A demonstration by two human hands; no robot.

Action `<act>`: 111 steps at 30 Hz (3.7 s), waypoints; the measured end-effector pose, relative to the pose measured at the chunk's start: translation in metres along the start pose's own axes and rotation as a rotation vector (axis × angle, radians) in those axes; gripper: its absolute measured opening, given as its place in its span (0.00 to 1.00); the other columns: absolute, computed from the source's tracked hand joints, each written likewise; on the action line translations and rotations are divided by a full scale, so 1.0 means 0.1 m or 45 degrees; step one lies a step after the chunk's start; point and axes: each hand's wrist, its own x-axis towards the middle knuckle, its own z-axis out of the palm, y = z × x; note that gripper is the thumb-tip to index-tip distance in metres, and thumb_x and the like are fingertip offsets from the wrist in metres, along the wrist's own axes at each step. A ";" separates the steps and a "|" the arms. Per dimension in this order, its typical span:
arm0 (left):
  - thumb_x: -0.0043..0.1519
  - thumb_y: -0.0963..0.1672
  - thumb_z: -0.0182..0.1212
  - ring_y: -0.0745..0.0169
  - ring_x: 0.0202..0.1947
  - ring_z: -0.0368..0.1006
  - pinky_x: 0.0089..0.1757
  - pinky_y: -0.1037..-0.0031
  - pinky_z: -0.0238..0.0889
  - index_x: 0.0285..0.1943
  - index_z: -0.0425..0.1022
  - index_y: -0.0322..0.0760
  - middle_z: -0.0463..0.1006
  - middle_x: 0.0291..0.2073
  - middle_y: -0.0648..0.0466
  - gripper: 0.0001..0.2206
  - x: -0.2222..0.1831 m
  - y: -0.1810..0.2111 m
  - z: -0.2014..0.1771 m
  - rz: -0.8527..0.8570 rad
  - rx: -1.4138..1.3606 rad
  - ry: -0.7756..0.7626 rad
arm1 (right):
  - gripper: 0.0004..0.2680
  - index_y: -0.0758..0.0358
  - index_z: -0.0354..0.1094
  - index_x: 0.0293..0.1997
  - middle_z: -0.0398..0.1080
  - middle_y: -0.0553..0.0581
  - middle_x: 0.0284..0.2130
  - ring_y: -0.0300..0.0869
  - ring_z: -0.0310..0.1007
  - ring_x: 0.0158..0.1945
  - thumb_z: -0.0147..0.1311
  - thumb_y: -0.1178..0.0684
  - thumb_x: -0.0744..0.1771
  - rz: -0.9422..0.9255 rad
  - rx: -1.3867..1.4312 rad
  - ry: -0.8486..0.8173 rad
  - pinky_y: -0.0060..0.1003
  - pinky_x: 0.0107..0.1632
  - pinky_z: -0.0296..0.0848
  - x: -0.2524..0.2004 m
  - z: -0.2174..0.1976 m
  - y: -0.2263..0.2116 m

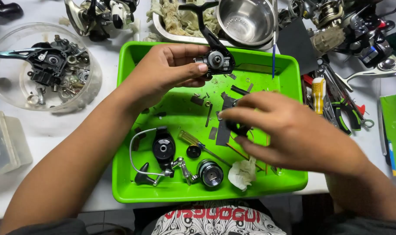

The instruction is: Attaching the spool and drag components to a fishing reel and securing them with a screwdriver.

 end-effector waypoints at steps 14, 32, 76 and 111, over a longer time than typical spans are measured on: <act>0.54 0.43 0.67 0.63 0.40 0.81 0.49 0.71 0.81 0.67 0.72 0.30 0.83 0.44 0.49 0.28 -0.03 0.05 0.05 -0.046 0.032 -0.043 | 0.15 0.65 0.57 0.46 0.70 0.72 0.54 0.49 0.71 0.61 0.65 0.61 0.64 0.221 0.729 0.845 0.35 0.64 0.70 0.17 0.23 0.54; 0.59 0.46 0.61 0.61 0.38 0.82 0.46 0.73 0.79 0.65 0.75 0.34 0.84 0.45 0.48 0.23 -0.06 0.04 0.09 -0.095 0.038 -0.127 | 0.13 0.60 0.59 0.37 0.71 0.68 0.50 0.52 0.72 0.57 0.68 0.58 0.64 0.039 0.528 0.883 0.42 0.64 0.70 0.37 0.57 0.62; 0.53 0.42 0.73 0.58 0.28 0.84 0.26 0.75 0.82 0.49 0.81 0.27 0.85 0.35 0.39 0.16 -0.09 0.07 0.12 0.377 0.440 0.081 | 0.12 0.78 0.70 0.55 0.76 0.64 0.33 0.40 0.78 0.34 0.60 0.63 0.66 0.485 1.269 0.784 0.36 0.39 0.82 0.33 0.88 0.80; 0.59 0.48 0.73 0.58 0.31 0.76 0.34 0.69 0.64 0.48 0.79 0.34 0.83 0.34 0.50 0.16 -0.11 -0.01 0.11 0.915 1.123 0.064 | 0.13 0.68 0.74 0.53 0.78 0.60 0.42 0.38 0.78 0.43 0.63 0.59 0.64 0.637 1.416 0.746 0.29 0.49 0.79 0.31 0.88 0.93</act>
